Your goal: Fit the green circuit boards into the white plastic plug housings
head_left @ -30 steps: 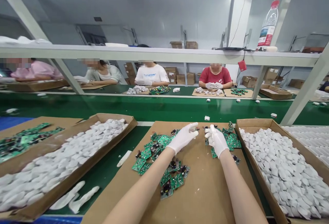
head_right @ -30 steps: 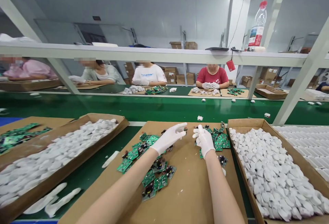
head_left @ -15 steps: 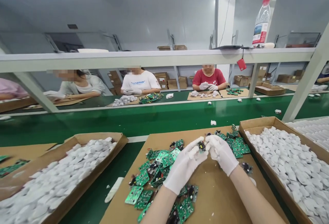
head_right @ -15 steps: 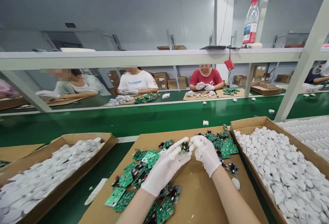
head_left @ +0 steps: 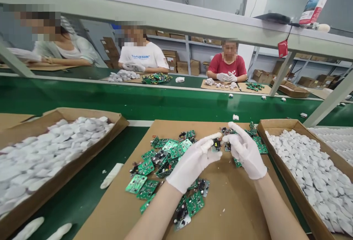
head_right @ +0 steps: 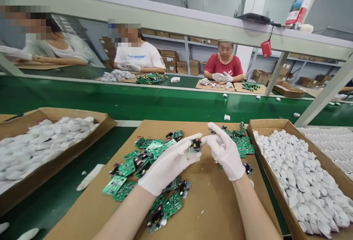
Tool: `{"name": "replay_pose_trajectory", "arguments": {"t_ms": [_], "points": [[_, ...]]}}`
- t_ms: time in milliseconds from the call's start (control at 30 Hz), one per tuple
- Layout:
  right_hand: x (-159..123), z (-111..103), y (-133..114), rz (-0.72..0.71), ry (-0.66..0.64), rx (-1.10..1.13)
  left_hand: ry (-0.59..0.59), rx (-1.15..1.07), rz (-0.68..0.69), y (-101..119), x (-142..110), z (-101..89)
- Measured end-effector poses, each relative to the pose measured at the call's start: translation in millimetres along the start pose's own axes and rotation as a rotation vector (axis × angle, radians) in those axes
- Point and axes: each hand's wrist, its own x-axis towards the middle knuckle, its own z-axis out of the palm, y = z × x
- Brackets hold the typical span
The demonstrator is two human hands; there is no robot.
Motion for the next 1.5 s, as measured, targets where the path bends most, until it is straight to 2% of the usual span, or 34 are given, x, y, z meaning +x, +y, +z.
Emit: {"name": "replay_pose_trajectory", "arguments": {"t_ms": [167,467,733,1067,1367,1433,1500], "points": [[-5,8,1,-0.276,0.133,-0.164,-0.030,-0.013,0.041,3,0,-0.6],[-13,14,7,-0.468,0.018,-0.332,-0.074,0.004,0.079,1,-2,9.5],[-14,16,13,-0.699,0.045,-0.553,0.036,0.120,0.131,-1,-6,12.9],[-23,15,23,-0.711,-0.090,-0.654,0.110,0.260,0.190,-4,-5,8.0],[-23,25,26,-0.738,-0.023,-0.766,0.088,0.214,0.183,-3,-7,9.2],[-24,26,25,-0.718,-0.014,-0.734,0.112,0.219,0.181,-5,-7,10.2],[-26,26,24,-0.625,-0.012,-0.638,0.115,0.193,0.176,-6,-6,11.7]]}}
